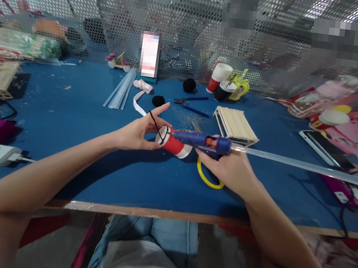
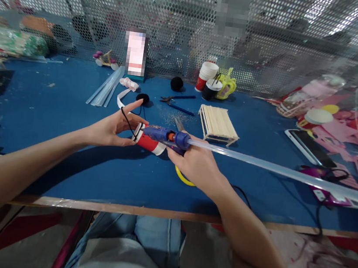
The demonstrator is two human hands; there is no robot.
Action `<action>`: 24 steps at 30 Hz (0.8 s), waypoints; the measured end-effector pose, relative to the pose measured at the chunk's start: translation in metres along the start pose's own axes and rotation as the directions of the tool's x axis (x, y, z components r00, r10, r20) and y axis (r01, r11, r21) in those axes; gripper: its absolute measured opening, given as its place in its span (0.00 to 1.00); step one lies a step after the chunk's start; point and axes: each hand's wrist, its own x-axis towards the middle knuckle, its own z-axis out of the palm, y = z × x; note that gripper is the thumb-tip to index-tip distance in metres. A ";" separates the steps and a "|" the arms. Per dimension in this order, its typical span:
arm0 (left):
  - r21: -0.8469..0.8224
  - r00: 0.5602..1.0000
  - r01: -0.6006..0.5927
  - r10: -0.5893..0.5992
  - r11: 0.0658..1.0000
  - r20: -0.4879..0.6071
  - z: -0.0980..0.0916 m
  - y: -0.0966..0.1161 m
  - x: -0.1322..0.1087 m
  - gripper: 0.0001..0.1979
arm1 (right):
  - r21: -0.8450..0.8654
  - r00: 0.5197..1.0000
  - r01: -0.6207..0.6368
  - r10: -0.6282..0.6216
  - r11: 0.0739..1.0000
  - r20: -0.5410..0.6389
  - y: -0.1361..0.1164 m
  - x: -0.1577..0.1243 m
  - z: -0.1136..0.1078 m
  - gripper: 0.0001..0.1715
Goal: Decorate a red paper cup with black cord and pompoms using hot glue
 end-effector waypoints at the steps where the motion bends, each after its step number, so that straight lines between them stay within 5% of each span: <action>1: -0.001 1.000 -0.002 0.002 1.000 0.001 0.000 0.000 0.000 0.52 | -0.010 1.000 0.000 0.000 1.000 -0.002 0.000 0.001 -0.001 0.10; 24: 0.048 0.999 0.031 -0.031 0.998 0.005 0.000 0.001 -0.001 0.53 | 0.035 0.998 -0.021 0.019 0.999 0.062 -0.004 -0.004 0.000 0.07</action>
